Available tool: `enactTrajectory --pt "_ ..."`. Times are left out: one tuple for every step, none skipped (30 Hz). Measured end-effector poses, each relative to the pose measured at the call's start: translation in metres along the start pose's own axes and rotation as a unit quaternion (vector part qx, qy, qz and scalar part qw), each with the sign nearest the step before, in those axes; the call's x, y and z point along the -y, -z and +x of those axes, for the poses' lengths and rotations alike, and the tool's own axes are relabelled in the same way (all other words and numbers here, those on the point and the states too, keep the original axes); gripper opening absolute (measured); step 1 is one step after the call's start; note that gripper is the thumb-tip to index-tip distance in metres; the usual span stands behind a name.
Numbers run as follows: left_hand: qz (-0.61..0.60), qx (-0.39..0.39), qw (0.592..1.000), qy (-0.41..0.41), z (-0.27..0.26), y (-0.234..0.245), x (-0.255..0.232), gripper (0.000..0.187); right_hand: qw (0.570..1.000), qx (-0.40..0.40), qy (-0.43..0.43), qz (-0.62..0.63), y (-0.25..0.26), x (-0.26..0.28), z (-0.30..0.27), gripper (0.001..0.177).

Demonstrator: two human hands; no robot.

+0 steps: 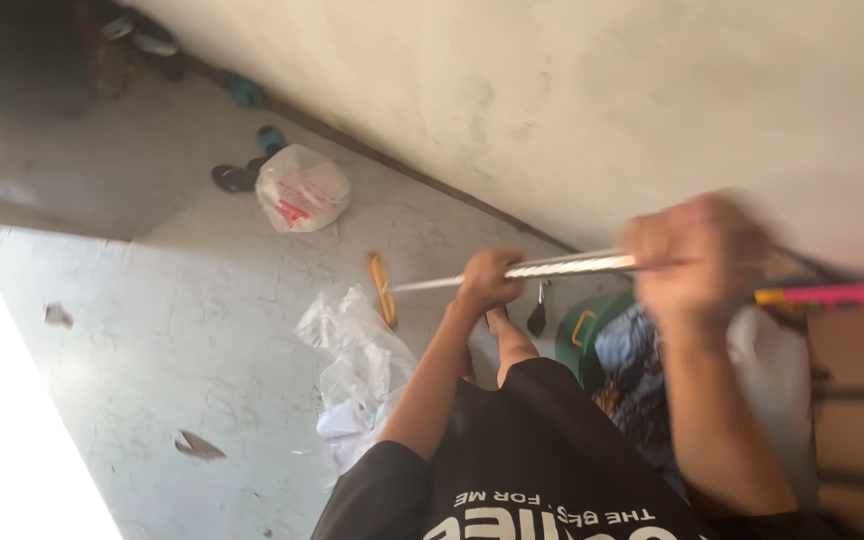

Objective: Sweeping a cluttered floor area and organizing small items and a trash bag.

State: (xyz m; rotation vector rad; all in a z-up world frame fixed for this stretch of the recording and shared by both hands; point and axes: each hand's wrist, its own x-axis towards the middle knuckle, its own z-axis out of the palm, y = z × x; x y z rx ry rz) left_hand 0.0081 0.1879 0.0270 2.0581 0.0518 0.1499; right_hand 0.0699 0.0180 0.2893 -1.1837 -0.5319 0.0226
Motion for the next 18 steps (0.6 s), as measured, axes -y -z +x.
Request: enactTrajectory --pt "0.002 -0.013 1.0 0.008 0.018 0.007 -0.012 0.022 1.0 0.013 -0.005 0.007 -0.002 0.004 0.014 0.037" --pt "-0.004 -0.014 1.0 0.024 0.037 0.014 -0.024 0.018 1.0 0.014 0.002 0.02 -0.004 0.007 0.029 0.037" --pt "-0.01 -0.017 0.999 0.039 0.06 0.022 -0.035 0.015 0.999 0.016 0.008 0.033 -0.005 0.008 0.048 0.037" --pt "-0.008 -0.032 0.998 0.047 0.069 0.028 -0.035 0.015 0.999 0.031 0.003 0.041 -0.007 -0.021 0.048 0.037" --pt "-0.005 -0.036 0.992 0.117 0.085 0.041 -0.036 0.021 0.976 0.104 0.154 -0.115 -0.012 -0.049 0.053 0.028" --pt "-0.006 -0.04 0.982 0.186 0.1 0.055 -0.037 0.039 0.901 0.169 0.301 -0.262 -0.018 -0.077 0.059 0.021" --pt "-0.006 -0.054 0.979 0.196 0.101 0.058 -0.015 0.039 0.903 0.181 0.3 -0.25 -0.039 -0.079 0.068 0.021" --pt "0.012 -0.078 0.983 0.168 0.101 0.059 0.008 0.028 0.937 0.225 0.207 -0.172 -0.059 -0.08 0.076 0.024" --pt "0.031 -0.102 0.985 0.137 0.105 0.062 0.029 0.021 0.952 0.268 0.113 -0.095 -0.079 -0.08 0.086 0.028" --pt "0.032 -0.117 0.982 0.144 0.095 0.063 0.051 0.021 0.949 0.281 0.113 -0.086 -0.075 -0.097 0.09 0.028" --pt "0.052 -0.114 0.98 0.153 0.085 0.062 0.074 0.017 0.969 0.246 0.032 -0.019 -0.071 -0.116 0.093 0.036" --pt "0.072 -0.111 0.978 0.163 0.074 0.061 0.096 0.016 0.975 0.209 -0.052 0.046 -0.067 -0.135 0.095 0.043" --pt "0.073 -0.121 0.976 0.167 0.078 0.065 0.1 0.016 0.973 0.218 -0.053 0.05 -0.066 -0.137 0.106 0.043" --pt "0.068 -0.131 0.975 0.165 0.082 0.069 0.103 0.012 0.979 0.183 -0.058 0.068 -0.065 -0.14 0.118 0.041" --pt "0.062 -0.142 0.974 0.163 0.087 0.07 0.108 0.009 0.983 0.149 -0.064 0.084 -0.062 -0.143 0.129 0.04" --pt "0.061 -0.151 0.972 0.167 0.105 0.077 0.093 0.009 0.981 0.159 -0.066 0.086 -0.06 -0.131 0.15 0.04" --pt "0.051 -0.16 0.977 0.131 0.123 0.089 0.078 0.008 0.98 0.178 -0.042 0.083 -0.061 -0.116 0.172 0.04" --pt "0.041 -0.168 0.98 0.094 0.141 0.101 0.061 0.013 0.977 0.197 -0.018 0.08 -0.062 -0.101 0.195 0.041"
